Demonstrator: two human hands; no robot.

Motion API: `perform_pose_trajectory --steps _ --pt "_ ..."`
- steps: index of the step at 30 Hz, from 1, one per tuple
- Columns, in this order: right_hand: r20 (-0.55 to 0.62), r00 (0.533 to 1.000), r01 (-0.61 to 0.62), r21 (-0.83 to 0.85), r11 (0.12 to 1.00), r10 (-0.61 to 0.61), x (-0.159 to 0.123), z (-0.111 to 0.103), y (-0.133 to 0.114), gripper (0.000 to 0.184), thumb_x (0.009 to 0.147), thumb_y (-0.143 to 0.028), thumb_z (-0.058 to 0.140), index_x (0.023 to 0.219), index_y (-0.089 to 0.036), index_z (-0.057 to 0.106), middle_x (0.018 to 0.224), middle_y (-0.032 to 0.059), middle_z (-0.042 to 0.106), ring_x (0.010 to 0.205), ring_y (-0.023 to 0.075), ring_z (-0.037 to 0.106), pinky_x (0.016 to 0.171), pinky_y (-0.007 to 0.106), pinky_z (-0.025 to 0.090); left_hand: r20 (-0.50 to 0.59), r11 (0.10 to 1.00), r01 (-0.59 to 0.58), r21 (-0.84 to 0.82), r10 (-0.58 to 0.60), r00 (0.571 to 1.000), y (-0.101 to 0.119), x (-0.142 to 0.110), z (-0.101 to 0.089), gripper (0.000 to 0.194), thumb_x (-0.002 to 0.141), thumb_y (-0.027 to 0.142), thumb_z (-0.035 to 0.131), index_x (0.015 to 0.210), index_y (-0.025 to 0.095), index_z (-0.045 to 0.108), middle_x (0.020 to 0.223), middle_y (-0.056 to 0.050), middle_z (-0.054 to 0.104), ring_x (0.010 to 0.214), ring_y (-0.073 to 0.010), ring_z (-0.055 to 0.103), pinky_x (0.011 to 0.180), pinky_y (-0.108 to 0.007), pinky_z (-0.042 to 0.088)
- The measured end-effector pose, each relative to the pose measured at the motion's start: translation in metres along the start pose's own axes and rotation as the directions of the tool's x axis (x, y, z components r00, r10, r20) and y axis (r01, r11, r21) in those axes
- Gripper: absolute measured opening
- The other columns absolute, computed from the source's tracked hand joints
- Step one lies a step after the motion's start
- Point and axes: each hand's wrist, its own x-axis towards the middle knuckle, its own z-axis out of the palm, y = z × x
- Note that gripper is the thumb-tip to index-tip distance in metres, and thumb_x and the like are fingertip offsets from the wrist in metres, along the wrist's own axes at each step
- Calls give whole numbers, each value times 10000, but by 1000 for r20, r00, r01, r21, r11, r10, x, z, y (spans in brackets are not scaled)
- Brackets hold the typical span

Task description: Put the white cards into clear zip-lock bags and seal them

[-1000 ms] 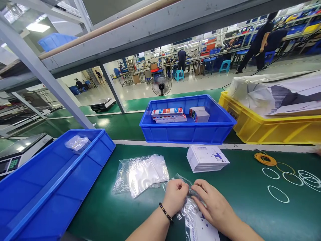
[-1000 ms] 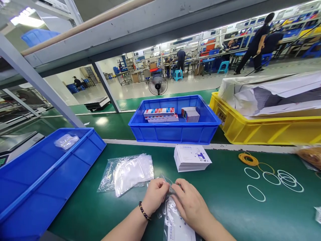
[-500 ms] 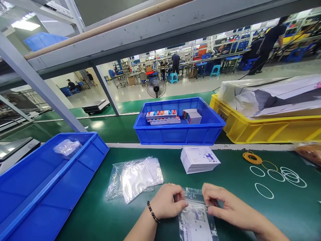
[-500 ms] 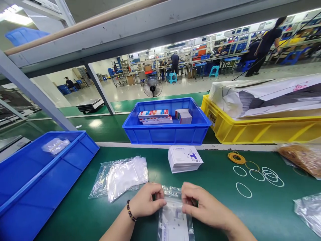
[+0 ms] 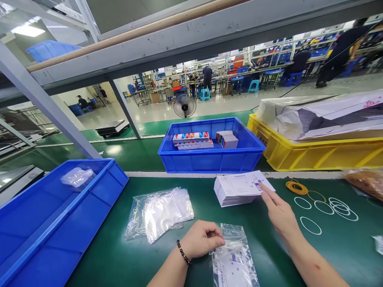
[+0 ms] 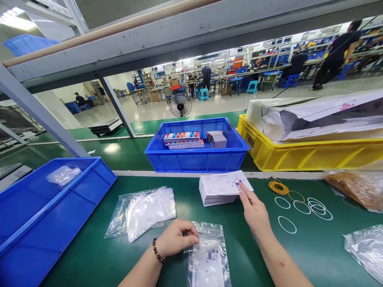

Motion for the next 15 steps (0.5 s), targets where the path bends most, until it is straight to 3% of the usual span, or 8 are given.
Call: perform_pose_trajectory --steps 3,8,13,15 --pt "-105 994 -23 12 1000 24 -5 -2 -1 484 765 -463 455 1125 -168 586 1164 111 611 1089 266 536 935 398 397 27 1000 -14 3 14 1000 -1 1 3 119 635 245 598 624 141 655 548 27 513 543 -90 438 535 -200 348" --pt "-105 994 -39 -12 999 37 -1 3 1 687 734 -478 488 1322 -150 352 1060 106 658 937 235 614 820 369 471 49 999 -13 -49 15 999 -2 1 7 213 636 358 628 612 147 649 535 27 510 532 -85 428 530 -207 342" --pt "-47 994 -99 -116 988 94 17 2 1 619 608 -466 581 1098 -89 560 995 163 664 834 269 623 728 388 485 60 914 64 -401 -44 997 -6 2 1 484 433 583 709 525 137 544 442 38 460 408 -63 375 443 -222 303" --pt "-23 996 -84 -152 985 82 25 1 -3 567 575 -460 604 1020 -108 591 942 146 674 793 258 627 681 364 488 59 886 89 -454 -70 996 -7 3 -2 545 391 655 676 520 152 509 411 47 438 358 -68 368 409 -231 301"
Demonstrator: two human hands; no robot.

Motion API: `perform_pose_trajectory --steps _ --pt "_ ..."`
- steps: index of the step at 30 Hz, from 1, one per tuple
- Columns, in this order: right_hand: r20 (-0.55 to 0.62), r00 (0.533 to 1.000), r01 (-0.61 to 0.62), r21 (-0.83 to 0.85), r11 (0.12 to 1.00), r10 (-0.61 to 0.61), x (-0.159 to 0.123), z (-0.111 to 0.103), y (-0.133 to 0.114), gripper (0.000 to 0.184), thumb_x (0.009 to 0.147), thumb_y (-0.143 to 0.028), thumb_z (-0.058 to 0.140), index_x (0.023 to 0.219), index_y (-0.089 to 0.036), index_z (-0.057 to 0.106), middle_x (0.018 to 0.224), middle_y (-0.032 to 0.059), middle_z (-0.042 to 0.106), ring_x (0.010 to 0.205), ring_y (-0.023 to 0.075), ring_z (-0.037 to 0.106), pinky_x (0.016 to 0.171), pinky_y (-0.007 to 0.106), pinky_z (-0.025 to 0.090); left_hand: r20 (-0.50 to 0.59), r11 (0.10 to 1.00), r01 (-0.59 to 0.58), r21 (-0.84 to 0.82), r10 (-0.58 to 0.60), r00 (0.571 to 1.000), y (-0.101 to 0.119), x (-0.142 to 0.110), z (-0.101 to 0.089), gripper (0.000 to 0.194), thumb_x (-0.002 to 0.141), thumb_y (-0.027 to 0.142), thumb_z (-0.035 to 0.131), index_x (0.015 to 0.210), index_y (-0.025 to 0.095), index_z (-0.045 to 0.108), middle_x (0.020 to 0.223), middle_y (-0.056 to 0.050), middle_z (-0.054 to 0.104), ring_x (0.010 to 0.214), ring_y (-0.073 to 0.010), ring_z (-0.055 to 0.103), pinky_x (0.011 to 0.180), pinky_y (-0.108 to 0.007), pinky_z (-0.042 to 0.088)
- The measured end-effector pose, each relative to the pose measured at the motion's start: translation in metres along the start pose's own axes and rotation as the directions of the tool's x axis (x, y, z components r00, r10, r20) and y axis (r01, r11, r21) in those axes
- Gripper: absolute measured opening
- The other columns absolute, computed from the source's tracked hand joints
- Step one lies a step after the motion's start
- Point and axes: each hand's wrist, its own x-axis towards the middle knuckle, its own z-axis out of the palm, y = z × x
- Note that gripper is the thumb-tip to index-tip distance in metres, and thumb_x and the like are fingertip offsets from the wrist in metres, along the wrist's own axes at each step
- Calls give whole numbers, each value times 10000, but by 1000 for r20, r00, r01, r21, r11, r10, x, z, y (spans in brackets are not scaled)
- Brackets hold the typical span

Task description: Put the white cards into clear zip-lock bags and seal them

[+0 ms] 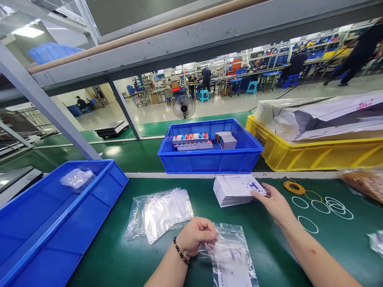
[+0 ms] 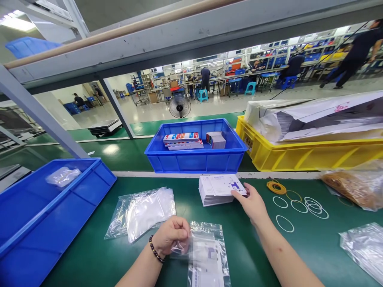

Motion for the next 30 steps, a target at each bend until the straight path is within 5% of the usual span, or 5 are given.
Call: perform_pose_trajectory --steps 9,15,22,26,30 --pt "-43 993 106 -132 986 -113 19 -12 -22 193 597 -359 547 712 -204 530 749 79 660 701 246 615 632 368 461 -51 853 -124 506 173 984 0 1 11 140 676 250 550 588 155 602 589 35 529 609 -95 450 591 -209 352" --pt "-31 993 109 -130 985 -114 20 -12 -27 216 675 -352 512 812 -186 537 758 96 696 659 230 649 578 334 486 -30 952 26 304 -18 999 -10 5 17 240 621 369 620 562 142 571 444 67 417 430 -59 334 438 -209 256" --pt "89 985 164 -236 958 -147 25 7 -39 391 710 -396 489 979 -131 590 802 114 697 682 243 649 581 351 490 74 976 -20 -216 37 997 -7 0 11 515 412 609 716 488 178 444 367 90 338 321 -54 295 342 -222 289" --pt "157 974 213 -365 906 -165 22 1 -42 465 559 -493 618 873 -152 647 998 165 635 926 348 587 715 418 456 77 967 -42 -250 63 995 -5 -2 9 535 404 625 711 488 183 422 362 100 304 303 -55 291 336 -225 290" --pt "218 967 218 -428 877 -134 21 -3 -42 401 584 -524 583 774 -177 651 881 129 660 843 313 611 653 371 453 -33 995 -80 -65 78 996 -9 4 16 391 532 477 714 533 139 517 411 66 415 378 -48 352 407 -206 259"
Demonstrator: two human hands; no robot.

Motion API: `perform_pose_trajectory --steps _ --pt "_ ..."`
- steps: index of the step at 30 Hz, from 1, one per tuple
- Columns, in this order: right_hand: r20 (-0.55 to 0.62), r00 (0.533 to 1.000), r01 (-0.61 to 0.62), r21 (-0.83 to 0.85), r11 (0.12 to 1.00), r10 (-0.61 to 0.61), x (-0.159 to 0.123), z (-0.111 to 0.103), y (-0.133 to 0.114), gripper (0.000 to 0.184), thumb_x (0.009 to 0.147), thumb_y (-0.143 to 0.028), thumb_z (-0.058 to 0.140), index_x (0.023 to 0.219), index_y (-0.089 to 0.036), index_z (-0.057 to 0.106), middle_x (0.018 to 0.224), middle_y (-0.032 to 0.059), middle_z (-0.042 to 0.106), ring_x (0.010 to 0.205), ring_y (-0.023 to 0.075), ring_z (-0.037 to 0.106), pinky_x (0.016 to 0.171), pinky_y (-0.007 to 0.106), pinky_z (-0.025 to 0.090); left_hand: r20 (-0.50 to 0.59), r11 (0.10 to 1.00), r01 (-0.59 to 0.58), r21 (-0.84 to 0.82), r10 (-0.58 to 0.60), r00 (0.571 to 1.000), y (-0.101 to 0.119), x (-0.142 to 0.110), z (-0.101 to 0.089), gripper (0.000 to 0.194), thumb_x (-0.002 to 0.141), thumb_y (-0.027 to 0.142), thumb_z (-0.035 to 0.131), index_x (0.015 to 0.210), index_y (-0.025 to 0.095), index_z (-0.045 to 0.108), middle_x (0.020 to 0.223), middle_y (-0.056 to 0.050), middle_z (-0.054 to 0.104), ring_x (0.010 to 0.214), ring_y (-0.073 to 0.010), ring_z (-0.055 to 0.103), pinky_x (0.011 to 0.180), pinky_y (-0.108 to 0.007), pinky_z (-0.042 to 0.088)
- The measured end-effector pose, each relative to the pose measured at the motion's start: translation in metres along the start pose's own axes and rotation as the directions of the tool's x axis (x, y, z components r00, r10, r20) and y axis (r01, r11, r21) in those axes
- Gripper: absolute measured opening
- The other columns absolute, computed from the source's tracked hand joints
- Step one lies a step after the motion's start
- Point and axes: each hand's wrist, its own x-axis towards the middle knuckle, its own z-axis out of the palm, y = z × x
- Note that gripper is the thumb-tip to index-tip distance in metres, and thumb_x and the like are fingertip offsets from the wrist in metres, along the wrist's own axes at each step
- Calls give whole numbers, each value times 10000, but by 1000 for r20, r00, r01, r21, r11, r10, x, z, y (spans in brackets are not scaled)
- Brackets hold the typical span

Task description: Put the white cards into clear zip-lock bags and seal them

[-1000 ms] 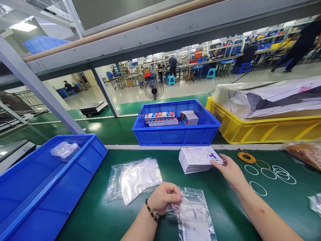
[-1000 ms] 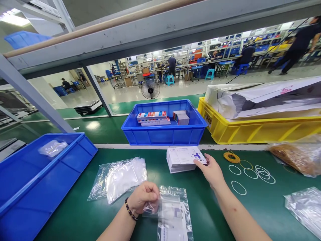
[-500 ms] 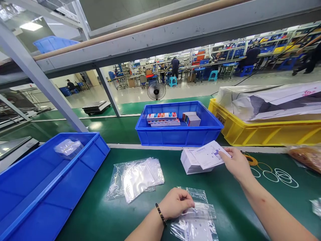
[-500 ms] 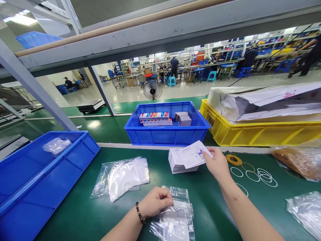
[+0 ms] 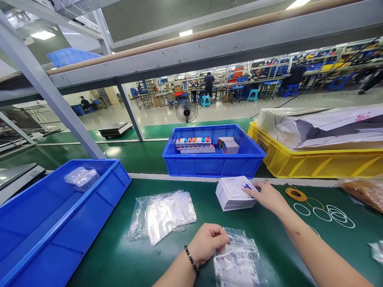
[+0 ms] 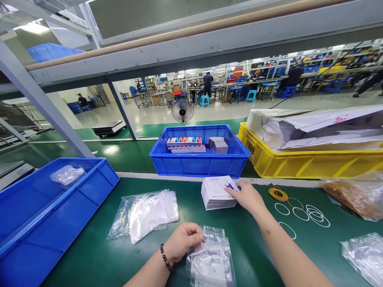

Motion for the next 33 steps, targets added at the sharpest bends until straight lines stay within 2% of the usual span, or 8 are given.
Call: perform_pose_trajectory --steps 4,8,12,14,21,25,30,33 --pt "-3 999 -33 -29 999 33 0 -3 -3 278 605 -462 579 694 -199 600 807 100 672 756 292 615 557 332 420 -84 945 6 327 23 996 -3 2 2 240 636 356 613 554 143 535 468 66 435 455 -60 365 462 -206 271" --pt "-10 998 -60 2 998 60 3 -5 -3 198 594 -405 604 602 -218 541 672 72 655 681 282 606 517 318 384 -80 867 9 499 36 996 -2 1 2 131 655 242 554 571 143 568 529 59 457 532 -74 388 513 -197 305" --pt "-3 993 -119 103 988 119 11 -7 7 222 597 -290 606 446 -229 456 457 21 574 564 240 589 476 297 379 -46 850 10 527 17 999 -2 0 0 107 646 222 558 599 142 611 548 50 486 564 -86 418 552 -197 338" --pt "4 987 -161 188 969 164 13 -7 14 240 610 -265 601 433 -226 442 420 12 560 514 217 585 455 290 402 -36 849 4 529 17 999 -3 1 -1 113 647 223 556 602 140 618 545 48 486 563 -89 419 548 -198 335" --pt "37 972 -215 533 818 231 6 -15 21 151 602 -187 639 612 -222 492 462 -12 582 410 137 544 387 251 472 12 894 -43 447 42 999 -1 1 -3 120 629 245 580 586 136 605 545 39 486 551 -91 417 546 -207 337" --pt "42 980 -176 643 746 196 -11 -28 17 184 598 -298 679 689 -216 541 593 25 651 482 160 598 435 273 528 101 897 -162 411 131 986 3 -2 -3 154 646 275 594 571 141 598 561 24 501 566 -99 441 572 -213 360" --pt "82 996 -91 719 689 45 -57 -30 2 497 527 -571 691 846 -214 555 641 30 667 526 202 640 482 326 557 192 707 -343 618 287 938 0 -4 1 122 681 198 553 582 157 611 572 15 500 606 -113 460 615 -225 367" --pt "163 982 -49 710 702 -97 -79 -19 -6 659 529 -646 653 980 -176 553 558 10 630 462 181 598 442 320 522 226 678 -380 629 308 924 0 -4 2 130 700 202 541 611 164 628 629 -8 547 645 -126 491 634 -230 385"
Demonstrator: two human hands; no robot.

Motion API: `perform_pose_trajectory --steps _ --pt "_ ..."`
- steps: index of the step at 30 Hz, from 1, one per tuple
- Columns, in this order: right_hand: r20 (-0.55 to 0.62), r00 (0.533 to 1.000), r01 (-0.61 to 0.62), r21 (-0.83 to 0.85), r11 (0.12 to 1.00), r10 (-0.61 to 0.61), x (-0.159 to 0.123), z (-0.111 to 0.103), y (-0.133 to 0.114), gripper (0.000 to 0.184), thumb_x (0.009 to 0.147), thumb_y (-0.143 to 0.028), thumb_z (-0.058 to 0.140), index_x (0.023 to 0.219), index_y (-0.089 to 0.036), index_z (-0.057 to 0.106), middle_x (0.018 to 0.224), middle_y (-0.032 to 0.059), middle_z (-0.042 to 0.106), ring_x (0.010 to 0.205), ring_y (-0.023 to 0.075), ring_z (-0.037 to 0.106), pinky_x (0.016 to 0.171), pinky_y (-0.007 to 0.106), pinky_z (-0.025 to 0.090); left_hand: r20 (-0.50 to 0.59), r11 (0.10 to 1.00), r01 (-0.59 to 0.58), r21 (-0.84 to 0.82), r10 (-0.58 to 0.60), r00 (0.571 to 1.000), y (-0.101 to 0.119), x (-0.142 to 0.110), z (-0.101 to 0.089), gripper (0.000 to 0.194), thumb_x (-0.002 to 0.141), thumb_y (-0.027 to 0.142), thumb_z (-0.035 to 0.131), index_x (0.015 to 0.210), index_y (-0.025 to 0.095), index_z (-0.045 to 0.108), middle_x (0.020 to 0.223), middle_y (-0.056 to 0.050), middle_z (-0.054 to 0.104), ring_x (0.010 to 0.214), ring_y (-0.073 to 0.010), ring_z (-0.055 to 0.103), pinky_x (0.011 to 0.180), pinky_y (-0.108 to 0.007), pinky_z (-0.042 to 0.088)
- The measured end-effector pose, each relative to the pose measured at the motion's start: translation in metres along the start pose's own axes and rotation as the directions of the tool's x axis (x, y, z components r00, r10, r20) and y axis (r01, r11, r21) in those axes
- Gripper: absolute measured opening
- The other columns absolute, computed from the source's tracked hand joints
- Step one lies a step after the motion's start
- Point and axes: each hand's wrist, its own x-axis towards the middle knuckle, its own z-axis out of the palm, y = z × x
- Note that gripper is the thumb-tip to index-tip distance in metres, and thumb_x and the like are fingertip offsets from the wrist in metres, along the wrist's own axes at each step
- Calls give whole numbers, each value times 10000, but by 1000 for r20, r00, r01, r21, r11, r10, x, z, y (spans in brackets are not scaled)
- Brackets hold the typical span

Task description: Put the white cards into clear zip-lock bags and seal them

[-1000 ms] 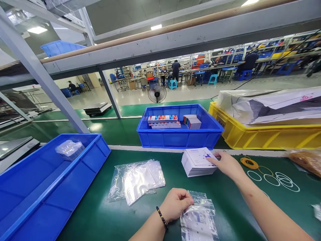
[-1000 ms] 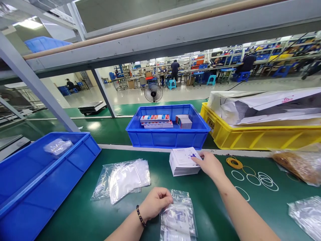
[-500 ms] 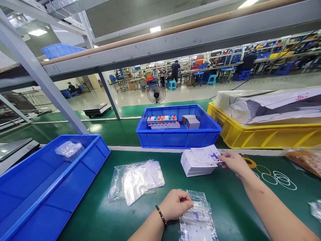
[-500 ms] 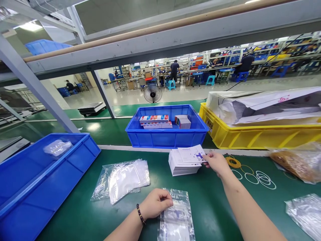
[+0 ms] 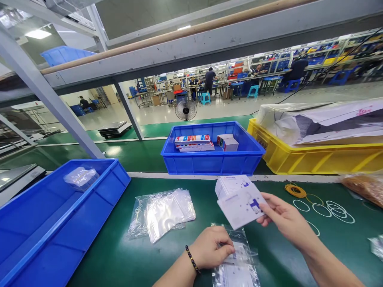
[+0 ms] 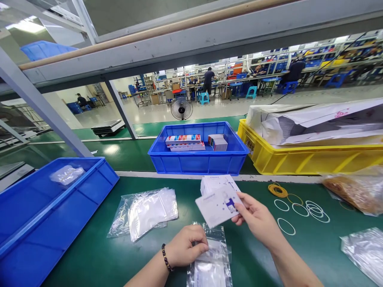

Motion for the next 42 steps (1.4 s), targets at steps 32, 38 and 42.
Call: perform_pose_trajectory --steps 32,38,42 --pt "538 825 -126 -123 984 172 -16 40 30 176 627 -236 564 782 -156 593 570 -71 404 546 93 374 523 222 315 -133 742 421 -521 -558 819 -2 9 4 267 531 365 668 538 147 515 463 39 522 448 -77 455 488 -224 353" --pt "509 842 -123 -144 982 180 -17 45 29 153 618 -293 583 684 -155 578 554 -57 442 539 96 377 513 223 306 -150 782 421 -460 -535 831 -4 9 5 232 555 336 637 529 161 488 452 52 489 440 -73 421 467 -221 321" --pt "483 864 -81 -141 987 139 -18 50 27 252 652 -390 542 536 -179 470 511 -64 380 509 89 319 483 220 270 -161 804 401 -439 -510 845 -2 10 6 201 554 316 616 531 163 489 459 52 480 449 -73 419 476 -221 326"
